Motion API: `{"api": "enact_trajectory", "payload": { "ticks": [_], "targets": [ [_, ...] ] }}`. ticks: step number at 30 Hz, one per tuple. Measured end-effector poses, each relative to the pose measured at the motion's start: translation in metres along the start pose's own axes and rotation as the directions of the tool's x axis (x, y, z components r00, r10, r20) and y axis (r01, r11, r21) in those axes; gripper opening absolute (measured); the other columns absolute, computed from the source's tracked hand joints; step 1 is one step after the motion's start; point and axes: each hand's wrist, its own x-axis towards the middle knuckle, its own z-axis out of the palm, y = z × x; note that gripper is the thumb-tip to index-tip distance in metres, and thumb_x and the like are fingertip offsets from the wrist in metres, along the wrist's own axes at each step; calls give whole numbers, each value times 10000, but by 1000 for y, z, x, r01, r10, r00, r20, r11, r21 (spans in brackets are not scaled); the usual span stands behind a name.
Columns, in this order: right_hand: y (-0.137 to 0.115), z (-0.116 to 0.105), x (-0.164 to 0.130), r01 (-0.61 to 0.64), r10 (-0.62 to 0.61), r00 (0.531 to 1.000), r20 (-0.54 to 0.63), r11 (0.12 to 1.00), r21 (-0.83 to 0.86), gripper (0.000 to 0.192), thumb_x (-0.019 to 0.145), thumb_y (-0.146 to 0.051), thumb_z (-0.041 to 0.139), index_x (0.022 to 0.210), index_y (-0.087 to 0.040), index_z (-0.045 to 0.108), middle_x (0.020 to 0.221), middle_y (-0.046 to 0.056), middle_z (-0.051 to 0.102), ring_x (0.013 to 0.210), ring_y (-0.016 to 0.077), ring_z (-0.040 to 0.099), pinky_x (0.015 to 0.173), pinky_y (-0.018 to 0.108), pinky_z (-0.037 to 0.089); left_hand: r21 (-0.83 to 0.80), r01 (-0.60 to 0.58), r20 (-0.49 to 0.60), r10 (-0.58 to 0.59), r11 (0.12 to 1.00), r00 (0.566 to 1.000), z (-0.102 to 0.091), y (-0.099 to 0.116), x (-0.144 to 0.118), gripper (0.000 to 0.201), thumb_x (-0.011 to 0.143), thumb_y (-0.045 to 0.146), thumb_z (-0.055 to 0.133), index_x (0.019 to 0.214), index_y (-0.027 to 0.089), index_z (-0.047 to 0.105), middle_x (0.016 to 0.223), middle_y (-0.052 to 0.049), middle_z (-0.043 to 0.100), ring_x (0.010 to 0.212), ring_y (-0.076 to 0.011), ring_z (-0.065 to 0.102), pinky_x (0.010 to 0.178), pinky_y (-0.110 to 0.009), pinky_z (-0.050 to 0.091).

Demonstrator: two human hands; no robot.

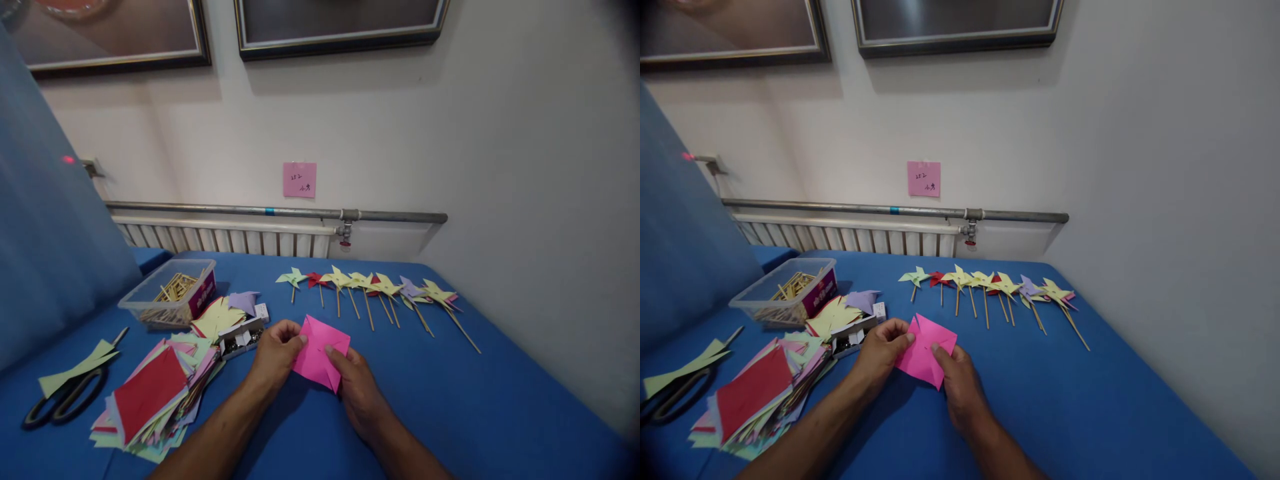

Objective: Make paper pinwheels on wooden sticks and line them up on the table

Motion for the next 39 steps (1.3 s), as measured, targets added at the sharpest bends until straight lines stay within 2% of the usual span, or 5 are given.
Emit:
{"api": "enact_trajectory", "payload": {
  "ticks": [9,17,21,28,39],
  "targets": [
    [7,-3,1,10,-12,998,-59,999,-30,489,724,-562,956,980,-171,810,851,60,822,713,234,709,721,352,545,7,-44,16,44,999,999,0,-6,2,400,560,462,916,662,183,648,534,58,553,495,-83,446,508,-214,337],
    [10,-7,4,10,-22,994,-104,993,-115,472,729,-575,927,933,-169,798,790,42,803,663,220,677,642,321,508,194,-216,32,214,957,976,-1,-13,-2,247,743,409,762,707,184,665,608,33,587,561,-116,494,552,-237,383],
    [9,-6,4,3,-15,994,-104,994,-113,476,727,-583,920,931,-171,796,774,44,795,653,225,671,629,324,500,412,-443,97,445,796,890,-2,-15,-7,124,847,247,642,772,189,722,737,-8,693,680,-150,603,642,-256,451],
    [13,-8,6,-3,-10,994,-105,992,-126,457,737,-587,904,922,-185,787,764,43,791,651,231,675,627,323,495,554,-743,353,703,375,618,-6,-20,-10,201,948,83,577,893,195,735,833,-42,719,781,-166,678,715,-270,483],
    [10,-6,5,10,-20,995,-94,994,-107,452,746,-575,895,938,-180,789,787,50,797,677,240,684,652,334,512,542,-754,333,730,370,597,-7,-16,-10,177,974,82,582,943,188,720,857,-40,743,795,-166,702,729,-277,511]
  ]
}}
